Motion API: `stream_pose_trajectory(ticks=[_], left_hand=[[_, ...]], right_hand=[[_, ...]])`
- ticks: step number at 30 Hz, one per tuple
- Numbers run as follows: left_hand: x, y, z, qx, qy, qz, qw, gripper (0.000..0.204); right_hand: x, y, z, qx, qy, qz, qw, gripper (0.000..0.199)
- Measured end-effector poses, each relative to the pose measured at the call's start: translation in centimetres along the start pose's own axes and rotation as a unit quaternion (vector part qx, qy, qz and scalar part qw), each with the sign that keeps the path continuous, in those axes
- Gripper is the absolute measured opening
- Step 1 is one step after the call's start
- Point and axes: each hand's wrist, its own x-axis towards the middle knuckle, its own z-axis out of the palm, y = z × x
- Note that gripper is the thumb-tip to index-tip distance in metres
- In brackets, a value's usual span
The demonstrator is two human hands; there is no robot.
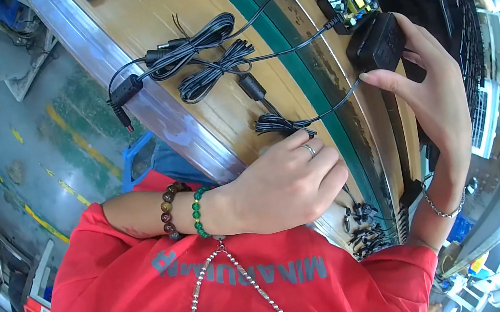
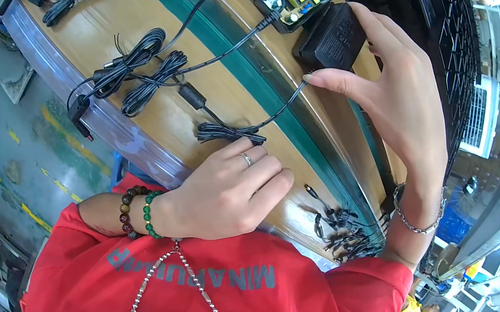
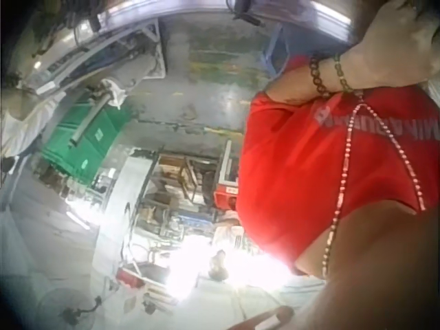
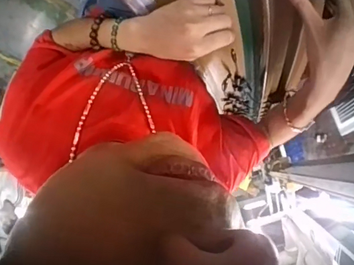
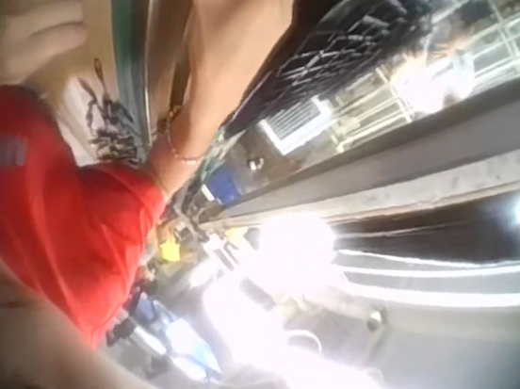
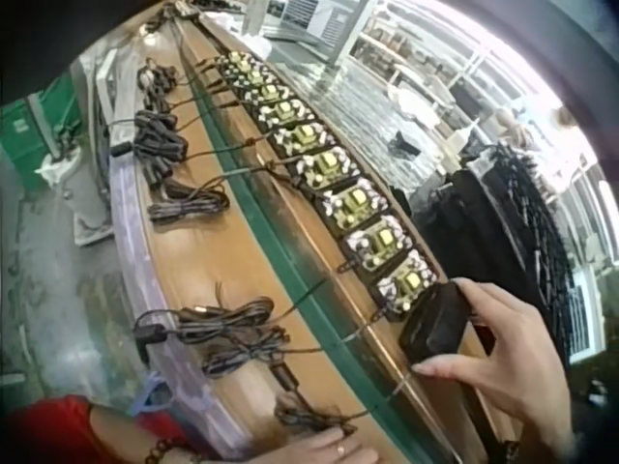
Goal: Assembling electronics by plugging connectors and component modules into printed circuit boards on an assembly line.
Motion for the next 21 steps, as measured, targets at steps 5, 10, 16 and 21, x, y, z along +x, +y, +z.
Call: stream_pose_trajectory(ticks=[5, 10, 16, 21], left_hand=[[0.3, 0.3, -0.1, -0.015, -0.056, -0.001, 0.998, 0.023], [0.5, 0.2, -0.1, -0.021, -0.046, 0.01, 0.999, 0.021], [-0.1, 0.4, -0.2, -0.008, -0.033, 0.0, 0.999, 0.017], [-0.2, 0.3, -0.8, -0.035, -0.072, -0.008, 0.997, 0.025]], right_hand=[[-0.1, -0.4, -0.8, -0.079, 0.006, -0.023, 0.997, 0.079], [1.0, 0.2, -1.5, -0.082, -0.013, -0.039, 0.996, 0.081], [-0.3, 0.6, -1.8, -0.074, -0.058, -0.01, 0.996, 0.084], [-3.0, 2.5, -1.9, -0.042, -0.119, 0.074, 0.989, 0.085]])
